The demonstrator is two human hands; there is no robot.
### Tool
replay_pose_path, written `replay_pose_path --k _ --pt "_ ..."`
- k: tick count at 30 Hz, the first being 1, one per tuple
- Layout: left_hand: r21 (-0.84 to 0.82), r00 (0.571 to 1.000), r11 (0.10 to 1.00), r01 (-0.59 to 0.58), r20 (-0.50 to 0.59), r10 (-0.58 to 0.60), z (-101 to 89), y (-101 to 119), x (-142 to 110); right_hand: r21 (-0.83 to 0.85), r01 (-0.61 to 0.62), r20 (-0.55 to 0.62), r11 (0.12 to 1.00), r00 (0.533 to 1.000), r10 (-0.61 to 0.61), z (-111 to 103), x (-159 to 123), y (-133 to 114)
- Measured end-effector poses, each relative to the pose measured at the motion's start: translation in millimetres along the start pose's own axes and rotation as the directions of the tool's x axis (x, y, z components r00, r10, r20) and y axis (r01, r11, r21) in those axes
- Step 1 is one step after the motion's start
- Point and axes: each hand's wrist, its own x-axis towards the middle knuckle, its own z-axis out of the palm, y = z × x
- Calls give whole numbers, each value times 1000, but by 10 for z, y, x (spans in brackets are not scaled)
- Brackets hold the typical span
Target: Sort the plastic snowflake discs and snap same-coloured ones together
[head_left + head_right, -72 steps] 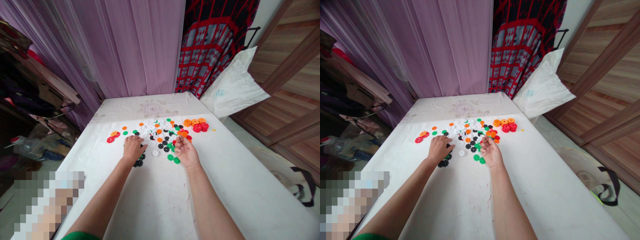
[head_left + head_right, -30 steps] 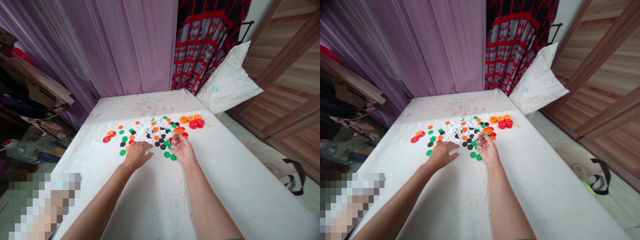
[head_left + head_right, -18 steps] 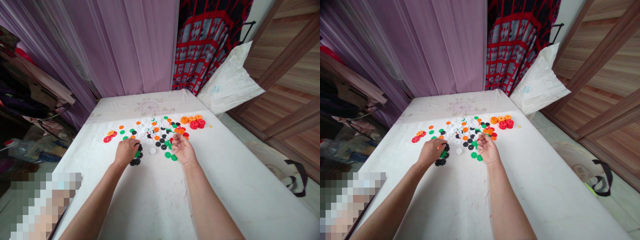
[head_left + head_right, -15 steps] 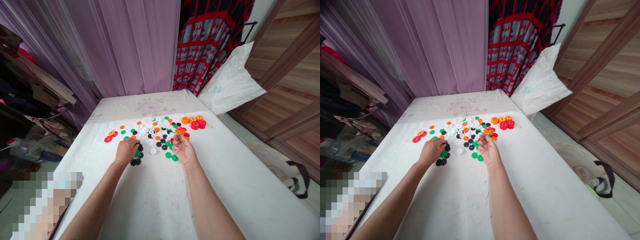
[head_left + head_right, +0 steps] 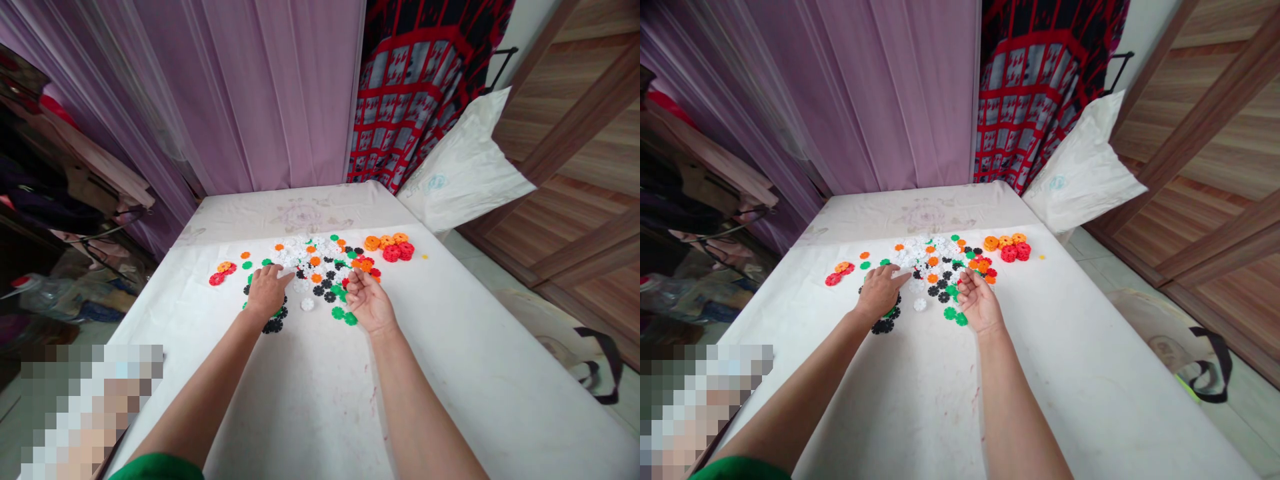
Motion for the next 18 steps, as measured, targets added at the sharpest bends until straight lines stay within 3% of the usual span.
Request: replay_pose_path --k 11,18 --pt "-32 1000 999 -9 -20 9 -136 -60 -152 4 4 6 1000 1000 -4 -25 12 17" --pt "-36 1000 999 5 7 -5 -200 -1 42 0 -1 0 1000 1000 1 -24 7 12"
